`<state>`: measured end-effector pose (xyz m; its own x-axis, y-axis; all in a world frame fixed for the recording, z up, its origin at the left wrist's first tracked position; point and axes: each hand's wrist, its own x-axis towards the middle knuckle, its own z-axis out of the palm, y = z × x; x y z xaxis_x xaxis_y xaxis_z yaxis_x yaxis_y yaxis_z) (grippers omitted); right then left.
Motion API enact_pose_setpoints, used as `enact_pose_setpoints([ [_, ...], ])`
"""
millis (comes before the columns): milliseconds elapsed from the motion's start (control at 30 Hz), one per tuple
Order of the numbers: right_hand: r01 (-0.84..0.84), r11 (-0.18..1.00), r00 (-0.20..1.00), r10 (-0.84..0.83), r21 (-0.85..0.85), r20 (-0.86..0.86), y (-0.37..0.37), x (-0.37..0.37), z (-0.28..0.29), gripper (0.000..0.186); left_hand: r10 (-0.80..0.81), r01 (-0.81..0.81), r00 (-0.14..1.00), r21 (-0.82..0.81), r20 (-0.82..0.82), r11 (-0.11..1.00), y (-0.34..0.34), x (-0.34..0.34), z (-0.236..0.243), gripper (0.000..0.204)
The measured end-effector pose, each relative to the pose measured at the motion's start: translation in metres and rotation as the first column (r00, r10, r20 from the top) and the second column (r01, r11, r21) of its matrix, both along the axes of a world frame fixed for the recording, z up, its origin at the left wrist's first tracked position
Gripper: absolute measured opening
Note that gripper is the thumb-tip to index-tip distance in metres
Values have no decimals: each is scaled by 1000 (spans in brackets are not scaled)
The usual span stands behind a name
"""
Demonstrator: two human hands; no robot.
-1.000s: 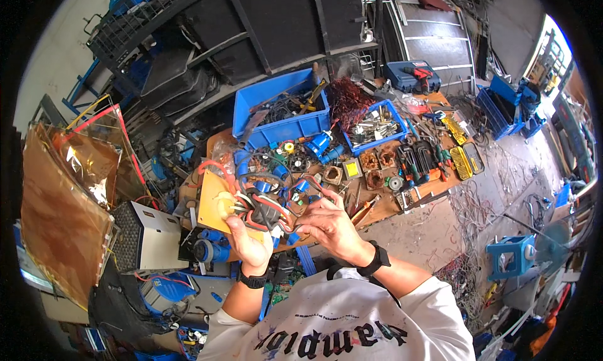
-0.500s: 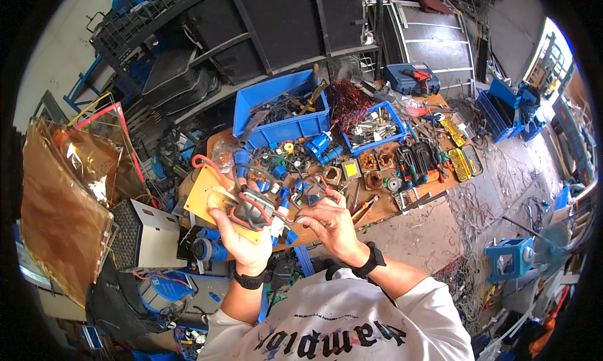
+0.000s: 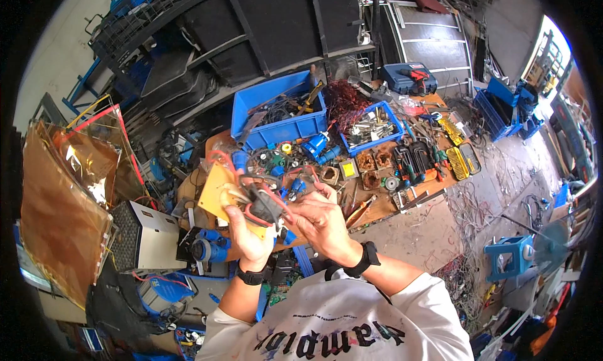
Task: The person holds a yellow circuit board with attached red and black wires in a cluttered workshop. They repeatedly inspect the connections, twist the wires, and adjust the components on the board using their hands. The person manipulates the board and wires throughout the clip without using external tools.
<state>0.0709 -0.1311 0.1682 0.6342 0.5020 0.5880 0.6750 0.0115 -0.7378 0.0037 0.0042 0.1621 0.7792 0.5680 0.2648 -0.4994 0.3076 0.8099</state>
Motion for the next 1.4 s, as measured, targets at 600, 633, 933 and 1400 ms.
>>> enact_pose_setpoints([
  [600,-203,976,921,161,-84,-354,-17,21,42,25,74,-55,997,626,-5,778,22,6,3,72],
  [633,-204,972,926,154,-115,-345,-13,20,44,25,111,-95,994,699,23,708,25,8,-2,73],
  [933,-222,965,916,156,-142,-370,1,18,38,33,204,-136,978,893,51,429,37,6,-5,75],
  [1400,-351,925,558,332,146,-760,-4,32,33,16,300,-144,952,760,-69,634,47,4,-9,73],
])
